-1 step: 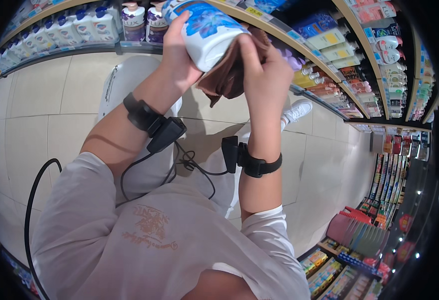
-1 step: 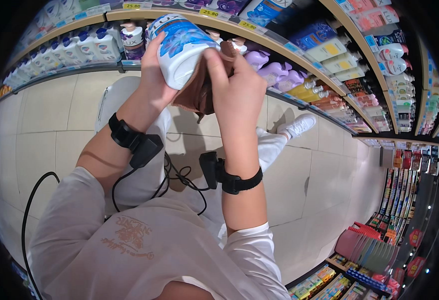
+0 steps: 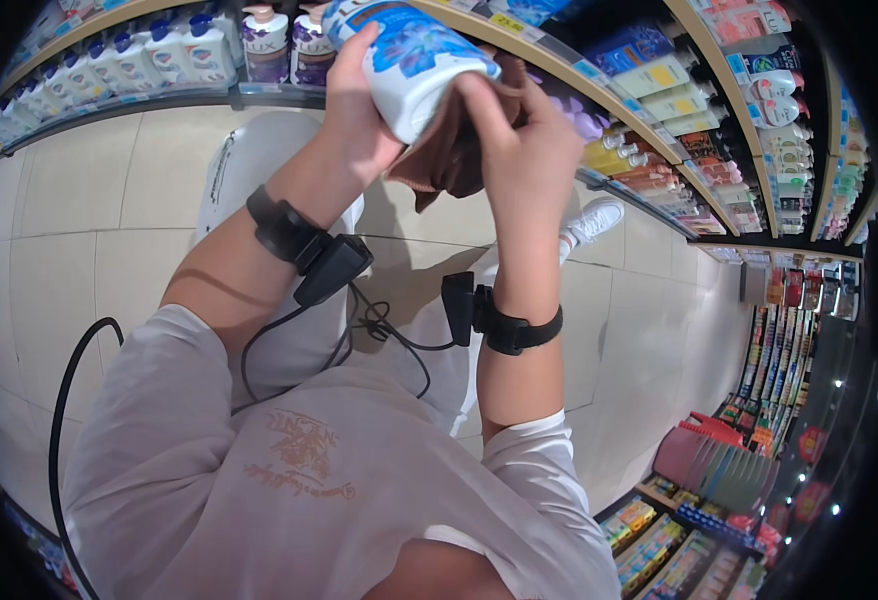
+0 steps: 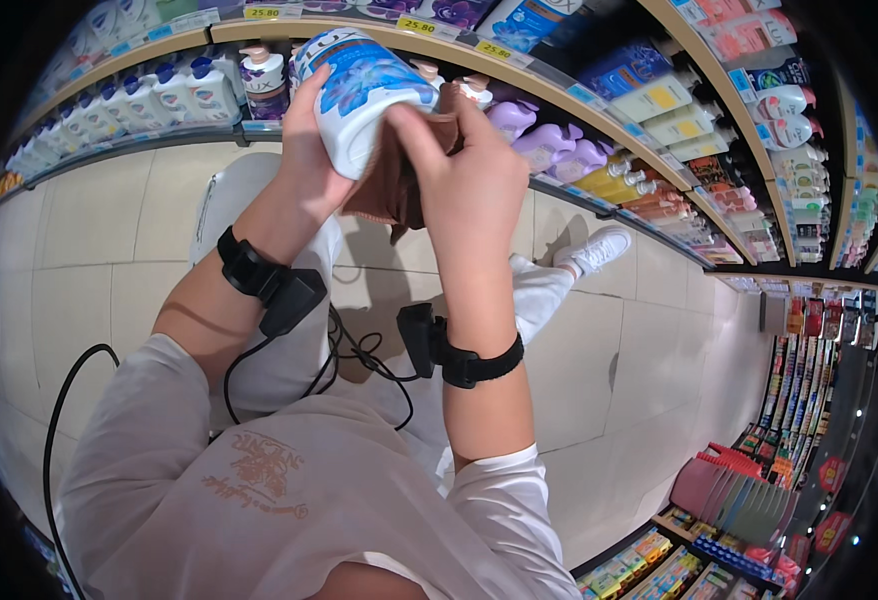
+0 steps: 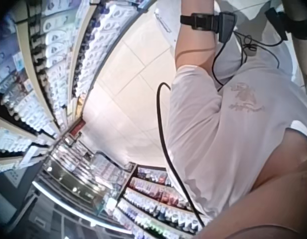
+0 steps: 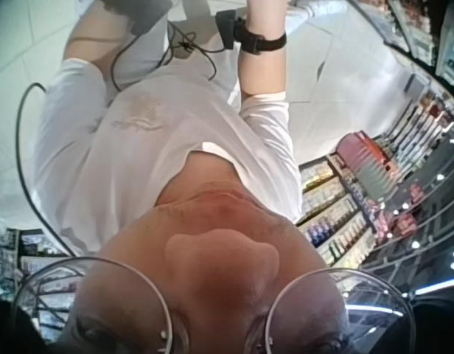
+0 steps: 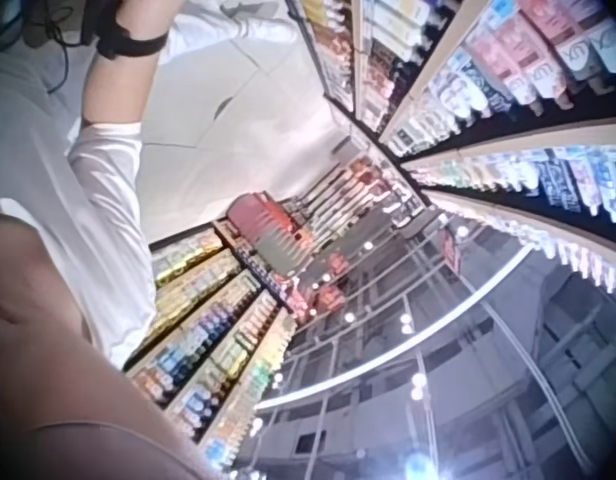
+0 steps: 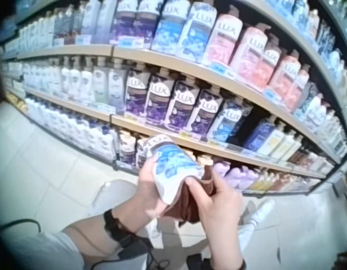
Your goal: Wiping a bottle of body wash with a cloth in a supermarket aisle.
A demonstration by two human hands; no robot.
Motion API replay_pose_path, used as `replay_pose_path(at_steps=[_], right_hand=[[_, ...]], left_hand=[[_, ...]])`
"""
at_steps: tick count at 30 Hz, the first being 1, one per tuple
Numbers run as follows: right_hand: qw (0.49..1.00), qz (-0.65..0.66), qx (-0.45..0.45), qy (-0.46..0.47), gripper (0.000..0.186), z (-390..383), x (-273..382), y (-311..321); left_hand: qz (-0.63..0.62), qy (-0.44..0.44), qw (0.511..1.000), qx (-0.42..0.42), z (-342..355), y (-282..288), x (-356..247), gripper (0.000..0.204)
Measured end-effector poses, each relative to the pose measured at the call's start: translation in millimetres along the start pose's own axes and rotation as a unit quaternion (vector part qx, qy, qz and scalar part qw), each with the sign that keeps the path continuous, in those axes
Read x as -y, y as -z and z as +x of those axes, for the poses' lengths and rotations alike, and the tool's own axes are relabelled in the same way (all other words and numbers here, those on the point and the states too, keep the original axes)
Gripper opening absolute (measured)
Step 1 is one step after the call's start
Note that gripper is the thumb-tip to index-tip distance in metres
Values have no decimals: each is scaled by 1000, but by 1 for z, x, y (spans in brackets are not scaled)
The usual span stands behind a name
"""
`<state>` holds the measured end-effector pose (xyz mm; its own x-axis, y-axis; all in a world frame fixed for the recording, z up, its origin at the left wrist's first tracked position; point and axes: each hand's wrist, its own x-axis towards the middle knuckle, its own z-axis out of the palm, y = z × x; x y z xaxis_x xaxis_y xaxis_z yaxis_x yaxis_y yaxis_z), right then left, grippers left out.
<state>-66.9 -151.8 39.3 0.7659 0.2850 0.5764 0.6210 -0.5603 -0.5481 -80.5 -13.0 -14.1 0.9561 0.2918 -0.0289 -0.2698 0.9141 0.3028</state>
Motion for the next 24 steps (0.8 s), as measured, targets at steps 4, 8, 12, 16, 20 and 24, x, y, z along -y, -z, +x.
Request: replay_pose_path(at_steps=[4, 8, 12, 16, 20, 24], right_hand=[[997, 57, -25, -42, 37, 0, 0, 3], [994, 73, -1, -84, 45, 0, -2, -3], [992, 121, 31, -12, 86, -12, 0, -23], [989, 144, 27, 7, 102, -26, -1, -36], [987, 157, 20, -24, 94, -19, -5, -42], [976, 203, 14, -83, 90, -13, -1, -44]], left_hand=[[13, 10, 1000, -12, -1, -2, 2, 48], [15, 3, 1000, -17, 1, -2, 4, 46], [42, 3, 998, -40, 1, 1, -1, 45], [54, 32, 997, -36, 0, 6, -12, 48], [41, 12, 998, -46, 1, 4, -11, 45], [8, 15, 1000, -25, -4, 3, -8, 45]])
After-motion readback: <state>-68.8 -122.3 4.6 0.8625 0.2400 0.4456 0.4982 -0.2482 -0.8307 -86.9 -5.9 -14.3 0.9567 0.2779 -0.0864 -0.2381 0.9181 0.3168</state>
